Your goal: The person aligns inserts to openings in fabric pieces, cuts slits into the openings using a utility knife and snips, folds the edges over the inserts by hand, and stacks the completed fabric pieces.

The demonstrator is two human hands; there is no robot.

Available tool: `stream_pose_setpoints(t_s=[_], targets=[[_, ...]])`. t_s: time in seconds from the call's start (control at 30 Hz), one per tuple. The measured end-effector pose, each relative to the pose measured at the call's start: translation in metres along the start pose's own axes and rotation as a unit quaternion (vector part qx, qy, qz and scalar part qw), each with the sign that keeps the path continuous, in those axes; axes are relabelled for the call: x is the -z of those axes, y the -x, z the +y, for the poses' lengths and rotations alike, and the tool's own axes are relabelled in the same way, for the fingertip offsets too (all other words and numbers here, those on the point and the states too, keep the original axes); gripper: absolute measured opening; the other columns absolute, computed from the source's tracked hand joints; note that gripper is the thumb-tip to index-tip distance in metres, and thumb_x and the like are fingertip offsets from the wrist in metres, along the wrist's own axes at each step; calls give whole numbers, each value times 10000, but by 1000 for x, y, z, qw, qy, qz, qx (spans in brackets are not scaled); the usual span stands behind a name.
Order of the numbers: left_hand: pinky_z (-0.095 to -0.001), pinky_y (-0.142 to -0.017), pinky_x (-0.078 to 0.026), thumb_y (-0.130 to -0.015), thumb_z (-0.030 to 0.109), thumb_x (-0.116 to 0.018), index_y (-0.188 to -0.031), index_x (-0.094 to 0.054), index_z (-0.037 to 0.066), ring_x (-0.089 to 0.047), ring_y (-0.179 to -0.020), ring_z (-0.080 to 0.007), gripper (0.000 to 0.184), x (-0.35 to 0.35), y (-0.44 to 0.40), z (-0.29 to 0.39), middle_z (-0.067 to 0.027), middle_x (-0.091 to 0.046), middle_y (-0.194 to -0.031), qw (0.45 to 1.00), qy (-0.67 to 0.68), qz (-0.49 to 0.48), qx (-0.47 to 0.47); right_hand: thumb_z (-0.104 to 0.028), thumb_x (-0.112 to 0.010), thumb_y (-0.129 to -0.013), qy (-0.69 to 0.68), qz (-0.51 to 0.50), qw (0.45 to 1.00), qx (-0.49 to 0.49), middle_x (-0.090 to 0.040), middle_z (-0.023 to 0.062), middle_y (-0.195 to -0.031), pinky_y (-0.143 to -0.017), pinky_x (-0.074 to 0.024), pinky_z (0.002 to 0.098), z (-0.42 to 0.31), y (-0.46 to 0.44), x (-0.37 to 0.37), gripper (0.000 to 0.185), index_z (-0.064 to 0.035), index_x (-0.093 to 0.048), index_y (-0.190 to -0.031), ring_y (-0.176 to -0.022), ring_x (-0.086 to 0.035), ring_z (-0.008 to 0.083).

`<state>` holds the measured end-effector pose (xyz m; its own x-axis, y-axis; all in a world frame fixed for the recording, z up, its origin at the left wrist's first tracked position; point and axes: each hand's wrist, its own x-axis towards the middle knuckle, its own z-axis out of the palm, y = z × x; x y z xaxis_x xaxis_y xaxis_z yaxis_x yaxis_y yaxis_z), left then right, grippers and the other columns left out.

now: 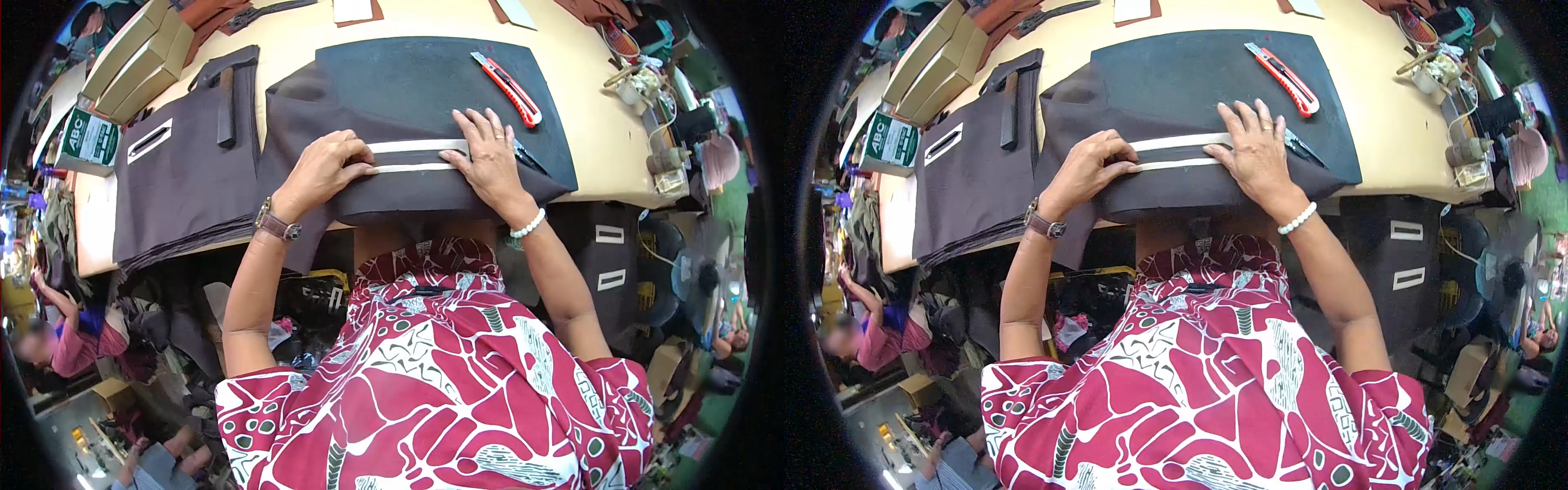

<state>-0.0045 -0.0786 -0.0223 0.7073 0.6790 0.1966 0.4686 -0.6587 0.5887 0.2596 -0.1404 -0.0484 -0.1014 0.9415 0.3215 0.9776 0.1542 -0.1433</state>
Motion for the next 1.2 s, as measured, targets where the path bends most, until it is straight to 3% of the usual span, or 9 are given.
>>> stream_pose_setpoints(t_s=[0.23, 0.47, 0.67, 0.8, 0.83, 0.93, 1.03, 1.07, 1.2], targets=[[-345, -666, -422, -726, 180, -714, -786, -611, 19, -536, -748, -226, 201, -8, 7, -4, -72, -529, -755, 997, -20, 70, 10, -458, -571, -817, -18, -1, 998, 64, -431, 124, -1332, -1012, -215, 621, -64, -25, -28, 624, -130, -418, -1324, -1295, -298, 351], [-336, -674, -437, -688, 202, -751, -783, -602, 20, -541, -774, -236, 254, -7, 26, -8, -77, -547, -791, 990, -29, 129, 44, -456, -590, -806, -50, 1, 998, 27, -421, 128, -1338, -1007, -189, 649, -56, -23, -26, 644, -116, -416, -1324, -1307, -280, 351], [-348, -696, -451, -691, 190, -746, -802, -601, 18, -552, -800, -260, 251, -13, 29, -5, -87, -565, -819, 984, -69, 165, 19, -386, -629, -790, -77, -5, 990, 116, -418, 133, -1329, -1000, -203, 651, -89, -37, -33, 639, -96, -410, -1316, -1284, -312, 372], [-356, -685, -460, -678, 162, -741, -765, -598, 32, -559, -771, -259, 211, -25, 34, 4, -79, -570, -803, 964, -112, 237, 35, -311, -678, -749, -200, -124, 962, 140, -458, 161, -1289, -1032, -279, 500, -86, -77, -21, 669, -23, -413, -1292, -1254, -370, 325], [-354, -671, -456, -680, 148, -735, -742, -595, 40, -558, -757, -255, 187, -30, 35, 7, -74, -571, -794, 956, -136, 258, 28, -325, -665, -760, -179, -64, 967, 167, -530, 174, -1222, -945, -400, 398, -89, -87, -23, 613, -52, -464, -1270, -1141, -493, 327], [-369, -710, -439, -703, 165, -724, -795, -594, 36, -555, -813, -272, 205, -44, 35, 26, -85, -577, -862, 934, -198, 276, 108, -290, -670, -757, -114, -237, 957, 122, -599, 191, -1108, -885, -448, 441, -127, -128, -11, 488, -4, -574, -1141, -1022, -577, 352], [-410, -842, -427, -742, 191, -714, -980, -612, -2, -527, -1015, -332, 323, -50, 18, 52, -176, -555, -1094, 892, -187, 390, 134, -290, -652, -776, -221, -225, 942, 115, -640, 214, -1004, -858, -470, 429, -150, -159, -19, 336, -32, -660, -991, -989, -594, 374], [-421, -924, -396, -727, 220, -734, -1117, -558, -19, -479, -1110, -348, 490, -48, 9, 59, -208, -498, -1197, 887, -140, 416, 140, -281, -616, -802, -265, -208, 929, 154, -634, 234, -997, -850, -472, 411, -150, -177, -17, 340, -8, -648, -1004, -976, -599, 377], [-453, -998, -341, -708, 204, -745, -1249, -457, -11, -399, -1200, -369, 649, -31, -30, 74, -239, -405, -1294, 836, -171, 505, 131, -263, -587, -833, -606, -21, 795, -17, -649, 215, -933, -775, -478, 353, -143, -218, 22, 371, 53, -601, -1026, -841, -625, 268]])
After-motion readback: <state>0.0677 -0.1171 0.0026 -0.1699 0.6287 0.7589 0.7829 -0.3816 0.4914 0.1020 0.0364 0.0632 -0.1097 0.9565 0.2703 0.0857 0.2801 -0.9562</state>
